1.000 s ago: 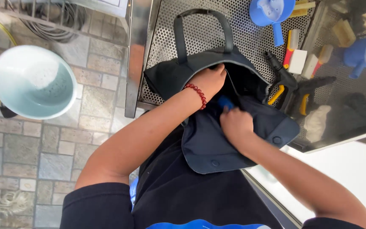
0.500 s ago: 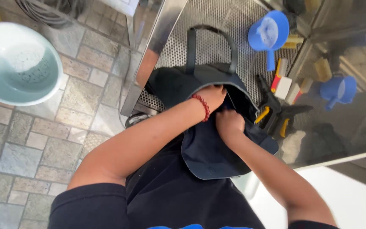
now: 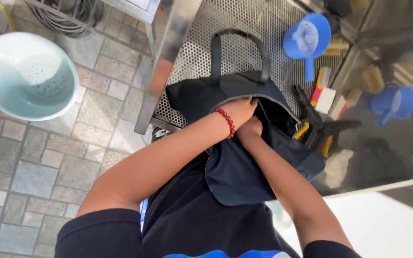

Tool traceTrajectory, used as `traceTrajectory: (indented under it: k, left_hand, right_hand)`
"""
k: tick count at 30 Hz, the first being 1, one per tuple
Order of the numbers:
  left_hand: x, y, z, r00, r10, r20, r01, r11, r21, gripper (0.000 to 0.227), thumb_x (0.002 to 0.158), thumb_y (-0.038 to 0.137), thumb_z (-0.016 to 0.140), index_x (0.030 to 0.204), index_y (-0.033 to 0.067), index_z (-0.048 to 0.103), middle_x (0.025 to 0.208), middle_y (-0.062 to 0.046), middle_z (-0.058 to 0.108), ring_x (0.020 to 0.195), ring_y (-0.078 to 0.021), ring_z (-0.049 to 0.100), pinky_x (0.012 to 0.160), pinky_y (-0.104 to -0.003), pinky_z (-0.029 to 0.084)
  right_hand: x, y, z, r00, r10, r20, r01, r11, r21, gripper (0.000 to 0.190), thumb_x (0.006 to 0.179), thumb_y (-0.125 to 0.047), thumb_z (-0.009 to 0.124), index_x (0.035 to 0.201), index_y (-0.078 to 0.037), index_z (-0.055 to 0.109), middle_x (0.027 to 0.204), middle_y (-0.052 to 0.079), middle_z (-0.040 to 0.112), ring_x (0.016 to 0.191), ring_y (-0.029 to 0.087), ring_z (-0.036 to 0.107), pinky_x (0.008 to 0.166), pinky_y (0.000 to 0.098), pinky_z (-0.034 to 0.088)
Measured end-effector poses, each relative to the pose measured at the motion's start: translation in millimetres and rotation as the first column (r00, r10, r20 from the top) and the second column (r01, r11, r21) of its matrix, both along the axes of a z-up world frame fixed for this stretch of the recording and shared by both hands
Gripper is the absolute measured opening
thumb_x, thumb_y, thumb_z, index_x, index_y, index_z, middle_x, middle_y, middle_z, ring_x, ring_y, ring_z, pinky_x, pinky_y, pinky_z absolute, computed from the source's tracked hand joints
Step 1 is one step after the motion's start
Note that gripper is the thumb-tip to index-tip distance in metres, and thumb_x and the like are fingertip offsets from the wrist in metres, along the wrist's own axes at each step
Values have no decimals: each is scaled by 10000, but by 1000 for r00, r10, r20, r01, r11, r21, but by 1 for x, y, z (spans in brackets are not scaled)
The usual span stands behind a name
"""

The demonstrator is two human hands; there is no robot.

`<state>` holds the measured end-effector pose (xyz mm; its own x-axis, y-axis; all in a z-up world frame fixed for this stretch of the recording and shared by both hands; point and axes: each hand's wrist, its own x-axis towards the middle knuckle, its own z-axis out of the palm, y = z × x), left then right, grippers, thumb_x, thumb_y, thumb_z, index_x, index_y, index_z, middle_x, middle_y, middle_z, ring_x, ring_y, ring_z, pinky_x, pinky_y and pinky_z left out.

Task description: Cleaning the interior and exterior of a leather bag using a brush, cloth, and cleaning solution.

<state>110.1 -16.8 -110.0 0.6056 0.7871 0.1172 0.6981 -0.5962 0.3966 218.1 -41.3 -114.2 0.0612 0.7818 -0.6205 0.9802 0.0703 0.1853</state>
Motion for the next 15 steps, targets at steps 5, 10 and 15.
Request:
traceTrajectory:
  k: [5, 10, 15]
  left_hand:
    - [-36, 7, 56, 997, 8, -72, -4, 998, 61, 365, 907, 105, 563, 1242, -25, 629, 1260, -213, 639, 1192, -353, 628, 1000, -438, 521]
    - [-53, 7, 53, 995, -63, -76, 71, 993, 99, 478, 869, 93, 579, 1328, -38, 574, 1326, -223, 597, 1227, -356, 604, 1033, -429, 489]
    - [-57, 7, 67, 982, -120, -143, 118, 993, -23, 497, 919, 94, 552, 1406, -4, 535, 1407, -217, 556, 1311, -363, 543, 1101, -453, 433]
  right_hand:
    - [-12, -26, -11, 756, 130, -642, -4, 981, 194, 376, 923, -208, 588, 1208, 19, 680, 1204, 238, 693, 1108, 393, 683, 906, 459, 546]
    - [-23, -14, 44, 998, -58, -16, 55, 987, -151, 315, 998, -223, 513, 1216, -119, 714, 1251, 162, 707, 1122, 317, 705, 913, 450, 580]
    - [-11, -11, -26, 998, -63, -22, 63, 998, -24, 333, 993, -252, 528, 1213, -103, 728, 1267, 172, 696, 1082, 324, 715, 864, 452, 594]
